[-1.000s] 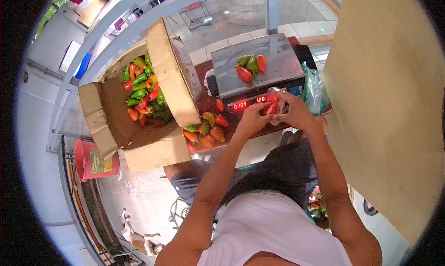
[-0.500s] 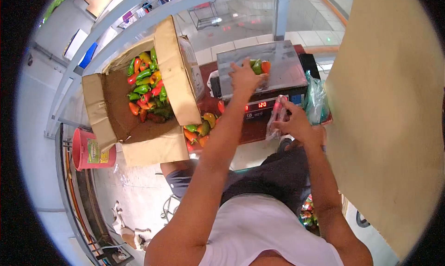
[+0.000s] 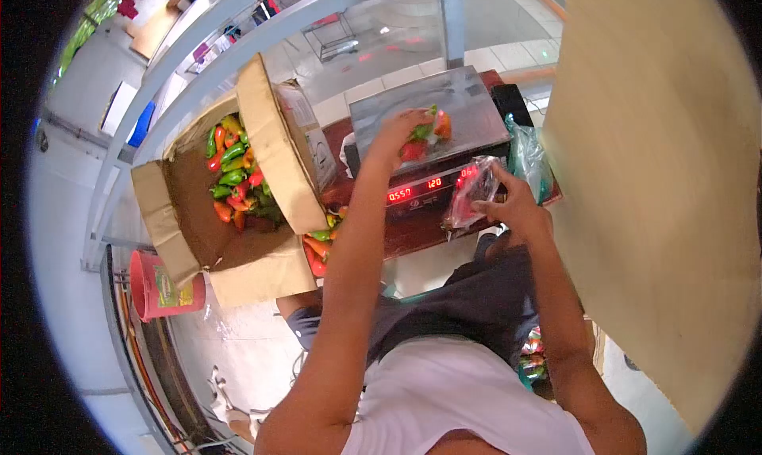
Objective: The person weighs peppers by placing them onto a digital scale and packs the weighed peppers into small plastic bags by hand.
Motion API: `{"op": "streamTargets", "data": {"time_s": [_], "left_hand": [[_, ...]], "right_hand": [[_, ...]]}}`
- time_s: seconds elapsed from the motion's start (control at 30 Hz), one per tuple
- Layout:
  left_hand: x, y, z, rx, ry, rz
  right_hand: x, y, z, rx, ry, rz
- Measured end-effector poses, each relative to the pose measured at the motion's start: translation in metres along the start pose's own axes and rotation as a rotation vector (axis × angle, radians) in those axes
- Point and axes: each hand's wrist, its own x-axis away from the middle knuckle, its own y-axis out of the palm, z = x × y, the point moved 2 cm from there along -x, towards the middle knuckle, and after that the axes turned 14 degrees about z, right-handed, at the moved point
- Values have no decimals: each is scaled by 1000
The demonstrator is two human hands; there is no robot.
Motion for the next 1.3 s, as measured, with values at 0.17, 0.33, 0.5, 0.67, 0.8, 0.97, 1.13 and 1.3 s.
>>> {"op": "streamTargets", "data": {"time_s": [0.17, 0.33, 0.5, 0.67, 0.8, 0.97, 1.13, 1.3], "left_hand": [[93, 30, -37, 418, -253, -550], [81, 47, -67, 397, -488, -613], [78, 34, -56, 50, -69, -550], [90, 4, -23, -476, 427, -414], [64, 2, 13, -249, -16, -152], [-40, 30, -15, -1063, 1020, 528], [-37, 41, -12, -951, 733, 357], [78, 41, -16, 93, 689, 44]], "right_hand": [[6, -2, -16, 110, -144, 10], [16, -4, -10, 197, -225, 127], [1, 18, 14, 129, -328, 96], [10, 31, -5, 103, -344, 135], [9, 19, -28, 6, -411, 176], [1, 9, -41, -189, -313, 76], [-1, 7, -24, -67, -231, 29], [-5, 5, -14, -179, -222, 48]]}}
